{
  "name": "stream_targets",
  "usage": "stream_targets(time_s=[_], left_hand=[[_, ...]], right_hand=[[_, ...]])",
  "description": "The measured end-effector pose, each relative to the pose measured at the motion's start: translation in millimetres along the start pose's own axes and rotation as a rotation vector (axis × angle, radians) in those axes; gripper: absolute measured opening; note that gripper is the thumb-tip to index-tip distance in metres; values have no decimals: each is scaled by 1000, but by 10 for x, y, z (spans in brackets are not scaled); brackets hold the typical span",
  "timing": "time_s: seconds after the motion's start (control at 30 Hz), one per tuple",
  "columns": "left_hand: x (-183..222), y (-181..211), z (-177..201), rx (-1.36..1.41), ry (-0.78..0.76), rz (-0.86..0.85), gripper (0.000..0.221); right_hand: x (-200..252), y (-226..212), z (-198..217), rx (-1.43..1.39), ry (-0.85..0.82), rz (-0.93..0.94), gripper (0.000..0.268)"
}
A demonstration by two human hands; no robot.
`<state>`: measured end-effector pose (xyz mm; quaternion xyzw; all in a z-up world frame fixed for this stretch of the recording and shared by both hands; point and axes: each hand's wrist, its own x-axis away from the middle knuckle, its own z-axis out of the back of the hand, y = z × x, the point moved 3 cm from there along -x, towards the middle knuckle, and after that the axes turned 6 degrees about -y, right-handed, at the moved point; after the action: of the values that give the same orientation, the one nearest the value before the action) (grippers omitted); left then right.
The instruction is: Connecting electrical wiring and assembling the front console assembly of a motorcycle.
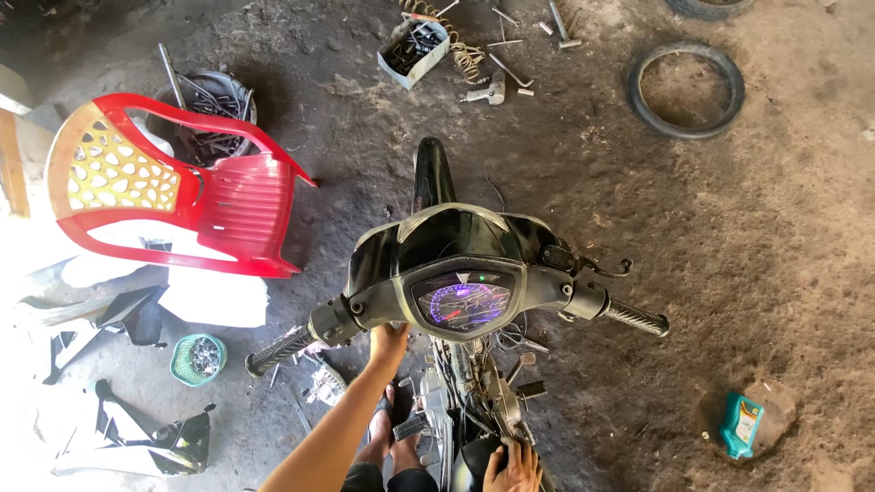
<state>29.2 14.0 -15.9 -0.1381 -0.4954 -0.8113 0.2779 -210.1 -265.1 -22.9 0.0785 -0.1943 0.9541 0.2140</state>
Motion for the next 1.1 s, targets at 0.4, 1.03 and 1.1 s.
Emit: stream_targets(time_s=[0.4,1.03,1.1], left_hand=[[1592,1108,488,-85,-474,-396,20],[1235,2919,919,-998,-217,-1109,114],[1175,2885,903,-954,-186,-1150,118]], right_hand=[[-4,60,-89,-42,83,22,26],[34,-25,81,-163,167,121,23],[220,-88,150,-262,434,391,26]])
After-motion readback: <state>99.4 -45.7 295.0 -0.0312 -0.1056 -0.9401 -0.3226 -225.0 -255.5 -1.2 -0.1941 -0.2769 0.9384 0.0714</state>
